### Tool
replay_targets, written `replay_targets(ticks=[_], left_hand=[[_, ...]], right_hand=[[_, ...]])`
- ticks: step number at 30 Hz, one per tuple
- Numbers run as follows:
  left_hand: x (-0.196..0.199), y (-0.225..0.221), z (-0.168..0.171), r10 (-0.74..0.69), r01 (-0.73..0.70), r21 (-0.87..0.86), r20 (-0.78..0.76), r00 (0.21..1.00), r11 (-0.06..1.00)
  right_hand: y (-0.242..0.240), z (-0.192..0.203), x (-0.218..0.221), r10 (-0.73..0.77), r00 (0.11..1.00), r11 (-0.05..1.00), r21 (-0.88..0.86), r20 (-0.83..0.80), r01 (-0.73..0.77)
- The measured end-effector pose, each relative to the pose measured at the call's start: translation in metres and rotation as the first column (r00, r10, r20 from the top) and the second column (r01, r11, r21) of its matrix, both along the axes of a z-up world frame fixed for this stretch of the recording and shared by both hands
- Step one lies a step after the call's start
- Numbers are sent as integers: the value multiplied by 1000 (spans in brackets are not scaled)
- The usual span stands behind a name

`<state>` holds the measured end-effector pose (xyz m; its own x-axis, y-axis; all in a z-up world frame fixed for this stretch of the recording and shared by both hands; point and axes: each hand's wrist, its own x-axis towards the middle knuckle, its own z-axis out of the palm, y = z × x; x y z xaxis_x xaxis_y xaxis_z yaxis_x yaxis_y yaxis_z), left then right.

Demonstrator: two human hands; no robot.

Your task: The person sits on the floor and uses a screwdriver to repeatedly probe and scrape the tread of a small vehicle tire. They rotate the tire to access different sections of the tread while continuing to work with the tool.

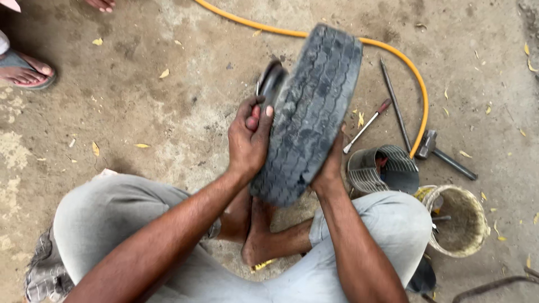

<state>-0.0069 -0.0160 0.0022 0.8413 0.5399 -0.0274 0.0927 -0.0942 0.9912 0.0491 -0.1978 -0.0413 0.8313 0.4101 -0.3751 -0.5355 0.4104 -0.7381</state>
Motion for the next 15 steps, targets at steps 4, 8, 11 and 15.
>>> replay_targets(ticks=[4, 8, 11, 15], left_hand=[[6, -2, 18, -43, 45, -12, 101, 994, 999], [25, 6, 21, -88, 87, -108, -6, 996, 990], [29, 6, 21, -112, 118, -227, 37, 993, 967], [24, -3, 13, -185, 188, -51, 58, 981, 981]], right_hand=[[-4, 26, 5, -35, 992, 994, -101, 119, 47], [0, 32, 26, 4, 992, 999, -37, 128, 1], [-2, 30, 37, 30, 997, 997, -68, 77, -25], [-14, 23, 36, 27, 995, 982, -190, 94, -8]])
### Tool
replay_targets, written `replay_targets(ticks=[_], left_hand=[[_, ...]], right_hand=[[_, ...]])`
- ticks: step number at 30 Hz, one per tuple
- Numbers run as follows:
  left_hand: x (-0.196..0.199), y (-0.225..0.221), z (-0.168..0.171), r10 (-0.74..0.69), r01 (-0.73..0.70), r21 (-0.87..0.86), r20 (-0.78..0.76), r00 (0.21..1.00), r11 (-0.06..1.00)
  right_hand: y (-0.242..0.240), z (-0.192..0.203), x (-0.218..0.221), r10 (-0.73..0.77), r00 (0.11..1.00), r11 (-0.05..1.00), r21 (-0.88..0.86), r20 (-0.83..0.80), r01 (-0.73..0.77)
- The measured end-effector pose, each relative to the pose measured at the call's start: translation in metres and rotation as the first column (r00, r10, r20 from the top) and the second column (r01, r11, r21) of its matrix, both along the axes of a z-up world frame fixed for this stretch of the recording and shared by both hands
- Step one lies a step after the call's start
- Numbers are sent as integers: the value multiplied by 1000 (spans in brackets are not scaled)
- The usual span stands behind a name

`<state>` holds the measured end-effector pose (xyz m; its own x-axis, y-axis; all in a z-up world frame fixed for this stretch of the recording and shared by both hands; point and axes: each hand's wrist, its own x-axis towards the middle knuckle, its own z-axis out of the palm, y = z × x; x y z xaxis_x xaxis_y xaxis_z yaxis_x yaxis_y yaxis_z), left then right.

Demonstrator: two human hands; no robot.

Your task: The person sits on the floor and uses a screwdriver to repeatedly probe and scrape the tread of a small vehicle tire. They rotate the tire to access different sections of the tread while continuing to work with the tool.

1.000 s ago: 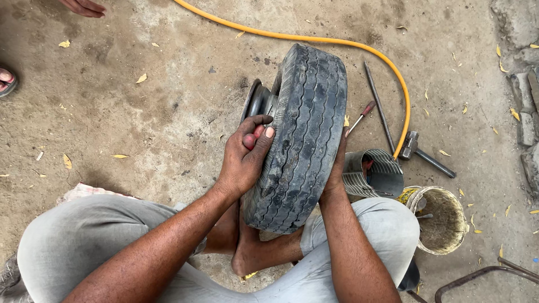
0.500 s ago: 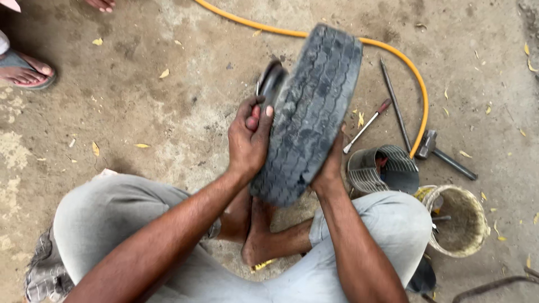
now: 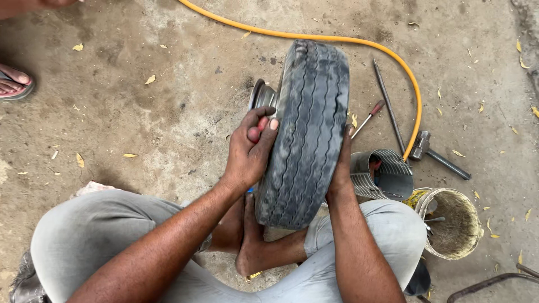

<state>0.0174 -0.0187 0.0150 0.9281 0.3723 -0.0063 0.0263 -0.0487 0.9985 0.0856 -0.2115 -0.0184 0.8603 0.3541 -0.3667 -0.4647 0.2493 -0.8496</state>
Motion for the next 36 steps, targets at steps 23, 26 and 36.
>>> replay_targets(ticks=[23, 26, 36], left_hand=[[-14, 10, -19, 12, -11, -15, 53, 999, 1000], [-13, 12, -20, -10, 10, -43, 6, 1000, 999], [-28, 3, -10, 89, -89, -83, -3, 996, 993]], right_hand=[[3, -25, -9, -53, 998, 995, -86, -30, 51], [3, -27, -8, -54, 998, 997, -60, -38, 51], [0, -22, -42, 27, 997, 993, 116, -66, -19]])
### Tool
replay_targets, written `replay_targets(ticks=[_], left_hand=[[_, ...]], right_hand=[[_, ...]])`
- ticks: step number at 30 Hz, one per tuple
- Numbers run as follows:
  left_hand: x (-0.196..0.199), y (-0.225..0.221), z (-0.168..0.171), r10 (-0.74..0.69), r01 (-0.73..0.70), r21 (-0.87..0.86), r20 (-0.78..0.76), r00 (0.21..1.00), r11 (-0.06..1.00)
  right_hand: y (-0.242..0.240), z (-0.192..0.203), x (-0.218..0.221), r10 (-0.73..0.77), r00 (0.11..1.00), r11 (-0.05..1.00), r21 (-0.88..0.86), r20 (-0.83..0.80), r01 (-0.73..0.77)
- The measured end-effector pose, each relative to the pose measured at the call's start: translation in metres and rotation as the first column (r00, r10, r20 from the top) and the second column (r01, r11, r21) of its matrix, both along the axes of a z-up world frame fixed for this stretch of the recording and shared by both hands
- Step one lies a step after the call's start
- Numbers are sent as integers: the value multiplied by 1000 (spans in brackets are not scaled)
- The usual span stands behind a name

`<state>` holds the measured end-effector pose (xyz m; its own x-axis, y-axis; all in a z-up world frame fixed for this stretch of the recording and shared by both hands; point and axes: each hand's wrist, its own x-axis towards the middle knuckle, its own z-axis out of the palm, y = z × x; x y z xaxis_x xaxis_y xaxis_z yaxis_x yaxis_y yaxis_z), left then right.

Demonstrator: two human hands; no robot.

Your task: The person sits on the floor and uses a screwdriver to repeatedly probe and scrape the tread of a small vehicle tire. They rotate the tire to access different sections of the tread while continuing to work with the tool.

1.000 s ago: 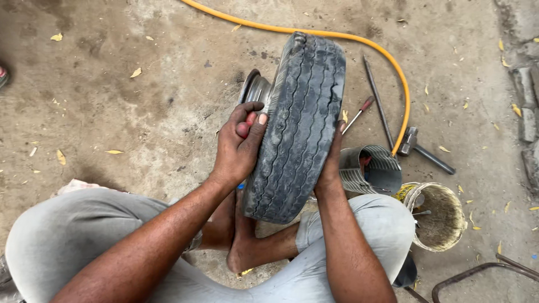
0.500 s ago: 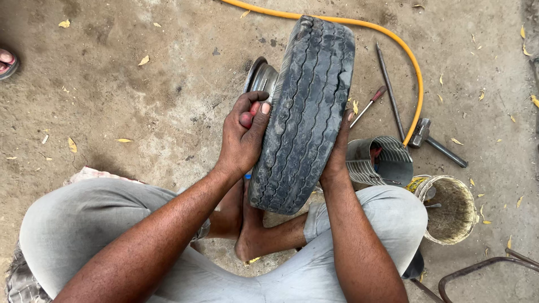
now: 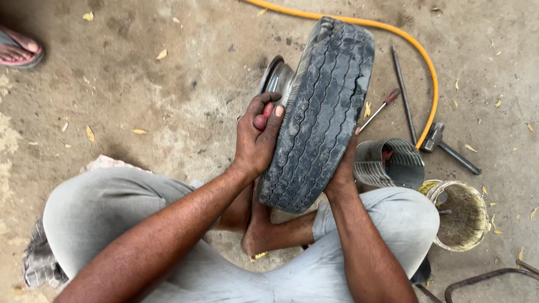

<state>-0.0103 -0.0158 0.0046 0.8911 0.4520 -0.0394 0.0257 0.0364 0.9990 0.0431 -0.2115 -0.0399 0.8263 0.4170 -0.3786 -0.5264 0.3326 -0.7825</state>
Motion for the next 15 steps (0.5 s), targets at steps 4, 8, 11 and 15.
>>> replay_targets(ticks=[4, 8, 11, 15], left_hand=[[-4, 4, 12, -30, 33, -102, 37, 999, 994], [2, 6, 12, -79, 79, 3, 20, 997, 997], [17, 4, 11, -52, 43, -114, -81, 995, 993], [21, 3, 12, -39, 18, 164, 130, 991, 986]], right_hand=[[5, 31, -11, -36, 999, 998, -44, 31, 37], [11, 43, 0, -34, 995, 999, -4, 98, 35], [12, 33, 30, -44, 998, 996, -78, 33, 47], [6, 21, 35, 15, 1000, 989, -145, 21, -12]])
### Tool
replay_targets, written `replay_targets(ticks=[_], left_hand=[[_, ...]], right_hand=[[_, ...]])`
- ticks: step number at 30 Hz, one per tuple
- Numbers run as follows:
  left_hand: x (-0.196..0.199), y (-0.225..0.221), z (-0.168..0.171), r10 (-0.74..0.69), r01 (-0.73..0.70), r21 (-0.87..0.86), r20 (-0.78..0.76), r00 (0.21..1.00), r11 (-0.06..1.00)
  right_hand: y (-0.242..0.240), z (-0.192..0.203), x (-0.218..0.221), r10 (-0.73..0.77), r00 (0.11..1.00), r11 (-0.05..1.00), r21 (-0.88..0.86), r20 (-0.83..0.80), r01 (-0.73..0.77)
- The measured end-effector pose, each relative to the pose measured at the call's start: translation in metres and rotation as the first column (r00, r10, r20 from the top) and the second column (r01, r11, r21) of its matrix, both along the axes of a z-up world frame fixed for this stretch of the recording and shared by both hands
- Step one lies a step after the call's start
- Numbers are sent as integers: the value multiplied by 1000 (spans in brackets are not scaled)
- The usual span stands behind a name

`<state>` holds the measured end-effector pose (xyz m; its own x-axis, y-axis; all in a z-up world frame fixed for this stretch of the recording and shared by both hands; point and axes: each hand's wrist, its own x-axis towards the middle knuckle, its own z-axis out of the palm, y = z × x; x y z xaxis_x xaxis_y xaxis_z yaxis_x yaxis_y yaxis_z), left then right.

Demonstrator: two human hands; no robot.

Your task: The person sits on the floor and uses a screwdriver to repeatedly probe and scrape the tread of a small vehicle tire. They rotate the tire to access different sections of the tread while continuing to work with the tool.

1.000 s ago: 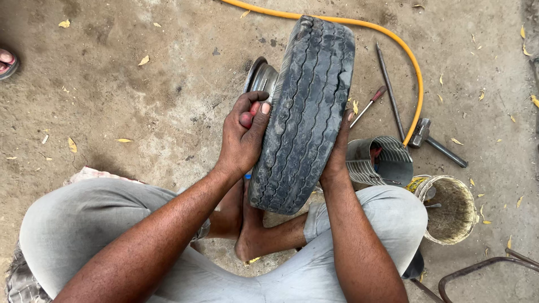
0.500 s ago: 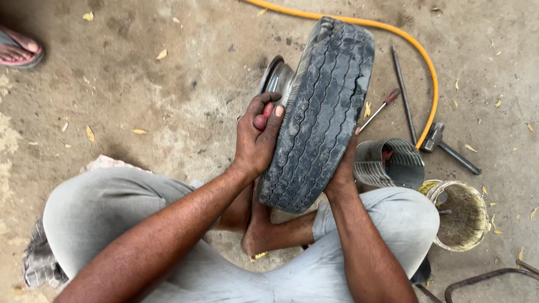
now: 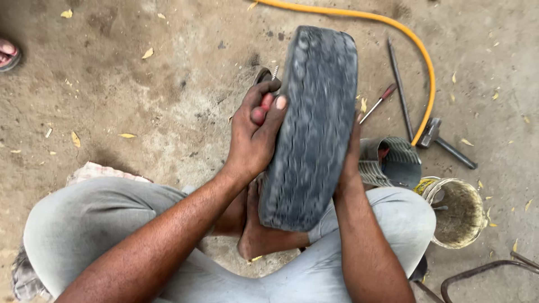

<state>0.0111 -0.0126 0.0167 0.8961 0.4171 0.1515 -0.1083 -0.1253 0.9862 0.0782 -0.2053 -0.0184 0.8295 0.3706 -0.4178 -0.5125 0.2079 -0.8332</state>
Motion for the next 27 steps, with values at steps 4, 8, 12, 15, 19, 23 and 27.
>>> replay_targets(ticks=[4, 8, 12, 15, 19, 23, 27], left_hand=[[-6, -2, -5, 23, -39, -156, -99, 995, 987], [-7, 1, -7, 37, -56, -154, -125, 991, 986], [-10, 5, -7, 29, -49, -177, -117, 993, 983], [-15, 6, -11, 31, -55, -192, -129, 991, 980], [-12, 7, -14, 41, -62, -187, -117, 992, 980], [-14, 9, -15, 40, -64, -212, -119, 992, 975], [-13, 10, -15, 49, -73, -199, -124, 991, 977]], right_hand=[[-4, -7, -6, 18, 1000, 999, 35, 6, -18], [2, -10, -5, -19, 999, 998, -53, 26, 21], [8, -10, -8, -13, 1000, 1000, 6, 19, 13], [9, -14, -14, -32, 999, 999, -23, -25, 32], [10, -15, -9, -33, 999, 999, -42, -39, 31], [11, -20, -9, -39, 999, 997, -61, -37, 36], [10, -23, -8, -51, 997, 992, -117, -50, 45]])
